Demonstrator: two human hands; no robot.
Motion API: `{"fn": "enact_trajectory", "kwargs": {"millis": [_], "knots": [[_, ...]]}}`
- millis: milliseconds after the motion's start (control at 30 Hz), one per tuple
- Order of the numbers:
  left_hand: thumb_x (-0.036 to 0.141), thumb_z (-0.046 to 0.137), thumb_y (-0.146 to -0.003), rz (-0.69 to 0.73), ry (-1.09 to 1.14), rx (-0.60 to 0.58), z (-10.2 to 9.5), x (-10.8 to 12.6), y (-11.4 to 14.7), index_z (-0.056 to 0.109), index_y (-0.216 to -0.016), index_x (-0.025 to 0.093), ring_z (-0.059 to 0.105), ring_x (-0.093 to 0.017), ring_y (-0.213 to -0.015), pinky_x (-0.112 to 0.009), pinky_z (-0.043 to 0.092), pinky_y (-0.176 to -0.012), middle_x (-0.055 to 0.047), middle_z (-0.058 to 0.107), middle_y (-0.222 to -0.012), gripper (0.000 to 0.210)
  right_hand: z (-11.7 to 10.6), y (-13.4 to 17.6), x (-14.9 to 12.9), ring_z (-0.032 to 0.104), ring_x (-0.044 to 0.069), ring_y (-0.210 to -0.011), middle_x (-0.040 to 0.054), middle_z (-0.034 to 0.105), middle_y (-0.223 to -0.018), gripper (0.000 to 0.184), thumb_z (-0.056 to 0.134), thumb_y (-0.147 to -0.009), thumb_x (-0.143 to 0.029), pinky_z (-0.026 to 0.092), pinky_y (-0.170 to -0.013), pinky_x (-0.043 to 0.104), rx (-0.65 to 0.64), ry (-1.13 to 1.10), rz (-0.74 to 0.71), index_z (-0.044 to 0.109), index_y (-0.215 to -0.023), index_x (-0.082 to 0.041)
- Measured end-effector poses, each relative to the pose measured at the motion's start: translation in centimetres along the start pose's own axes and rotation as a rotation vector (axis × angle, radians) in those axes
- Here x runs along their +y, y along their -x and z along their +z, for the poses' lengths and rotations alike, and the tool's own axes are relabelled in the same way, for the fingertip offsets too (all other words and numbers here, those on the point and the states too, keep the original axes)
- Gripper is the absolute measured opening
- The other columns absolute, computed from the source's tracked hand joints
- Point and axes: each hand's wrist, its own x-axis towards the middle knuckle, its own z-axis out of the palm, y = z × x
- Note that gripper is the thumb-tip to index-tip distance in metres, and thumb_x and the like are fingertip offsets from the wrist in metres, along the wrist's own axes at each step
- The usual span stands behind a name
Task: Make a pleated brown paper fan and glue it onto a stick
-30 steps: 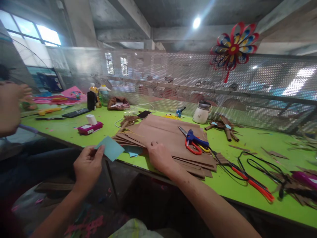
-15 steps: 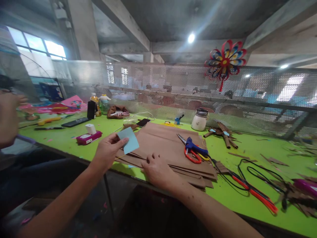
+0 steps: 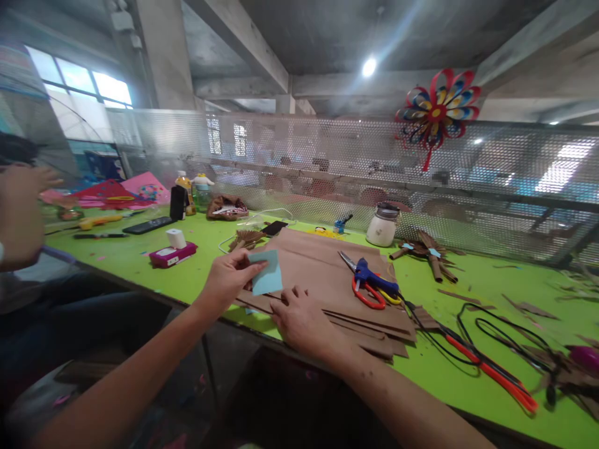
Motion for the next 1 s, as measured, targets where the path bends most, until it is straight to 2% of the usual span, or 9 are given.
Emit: {"fn": "enact_trajectory", "kwargs": {"millis": [100,200,333,467,567,667,733,900,1000], "knots": [[0.041,0.065,-0.065,-0.007,-0.049,0.014,-0.2,-0.3,0.5,0.04,-0.053,0.016,0.036,-0.004,-0.04,-0.017,0.03,-0.038,0.007,0.037,-0.046,0.037,-0.3,0.0,0.2,0.044,0.022,-0.092,0.0091,0.056,-0.097,0.026,0.041,-0.087,-0.032,0.034,-0.081,0.036,0.008,-0.08,0.024,0.06,-0.1,-0.021],[0.044,0.065,-0.063,-0.081,-0.052,-0.028,-0.2,-0.8,1.1,0.038,-0.052,0.016,0.035,-0.005,-0.041,-0.017,0.028,-0.038,0.007,0.034,-0.046,0.04,-0.6,-0.2,1.0,0.049,0.02,-0.091,0.0089,0.06,-0.096,0.025,0.042,-0.085,-0.031,0.037,-0.08,0.032,0.017,-0.31,0.062,0.063,-0.091,-0.018],[0.048,0.063,-0.063,-0.209,0.024,-0.143,0.0,-1.6,1.9,0.041,-0.055,0.016,0.036,-0.005,-0.041,-0.018,0.027,-0.039,0.006,0.037,-0.048,0.04,-1.1,-0.8,2.2,0.057,0.017,-0.075,0.0067,0.066,-0.08,0.033,0.039,-0.086,-0.034,0.042,-0.07,0.028,0.102,-0.737,0.278,0.065,-0.082,-0.015],[0.047,0.064,-0.061,-0.209,0.003,-0.179,0.6,-1.8,2.1,0.037,-0.051,0.016,0.03,-0.004,-0.042,-0.018,0.023,-0.04,0.007,0.034,-0.047,0.043,-1.3,-1.1,2.5,0.059,0.018,-0.07,0.005,0.065,-0.069,0.043,0.041,-0.082,-0.046,0.043,-0.064,0.027,0.172,-1.012,0.41,0.066,-0.07,-0.013],[0.047,0.065,-0.06,-0.154,-0.047,-0.186,1.3,-1.9,2.1,0.034,-0.049,0.016,0.025,-0.004,-0.044,-0.018,0.02,-0.041,0.007,0.029,-0.047,0.045,-1.0,-1.1,2.3,0.053,0.014,-0.058,0.0007,0.058,-0.058,0.039,0.05,-0.076,-0.048,0.039,-0.056,0.024,0.162,-1.103,0.426,0.064,-0.063,-0.014],[0.048,0.066,-0.058,-0.132,-0.077,-0.208,1.8,-2.0,2.1,0.032,-0.047,0.016,0.023,-0.004,-0.045,-0.018,0.017,-0.041,0.007,0.026,-0.047,0.048,-0.4,-1.0,2.2,0.038,0.008,-0.042,-0.0039,0.044,-0.044,0.039,0.054,-0.071,-0.05,0.03,-0.043,0.022,0.163,-1.231,0.506,0.058,-0.056,-0.014],[0.049,0.066,-0.058,-0.141,-0.064,-0.233,2.0,-2.1,2.2,0.034,-0.047,0.016,0.024,-0.004,-0.045,-0.018,0.018,-0.042,0.007,0.027,-0.047,0.047,0.0,-0.9,2.3,0.033,0.007,-0.039,-0.0049,0.039,-0.042,0.039,0.054,-0.07,-0.051,0.027,-0.041,0.021,0.157,-1.29,0.539,0.056,-0.055,-0.015],[0.049,0.058,-0.068,-0.217,-0.002,-0.318,1.4,-2.3,2.5,0.049,-0.057,0.015,0.032,-0.005,-0.041,-0.019,0.024,-0.041,0.007,0.038,-0.044,0.037,0.2,-0.8,2.7,0.041,0.01,-0.049,-0.0018,0.049,-0.052,0.04,0.053,-0.071,-0.052,0.033,-0.047,0.022,0.2,-1.245,0.525,0.058,-0.061,-0.014],[0.048,0.055,-0.071,-0.25,0.037,-0.341,0.7,-2.7,2.7,0.05,-0.061,0.014,0.036,-0.006,-0.04,-0.019,0.027,-0.042,0.006,0.041,-0.043,0.036,0.2,-0.8,2.7,0.042,0.01,-0.051,-0.0018,0.051,-0.056,0.037,0.054,-0.071,-0.049,0.035,-0.05,0.022,0.212,-1.265,0.515,0.059,-0.065,-0.013]]}}
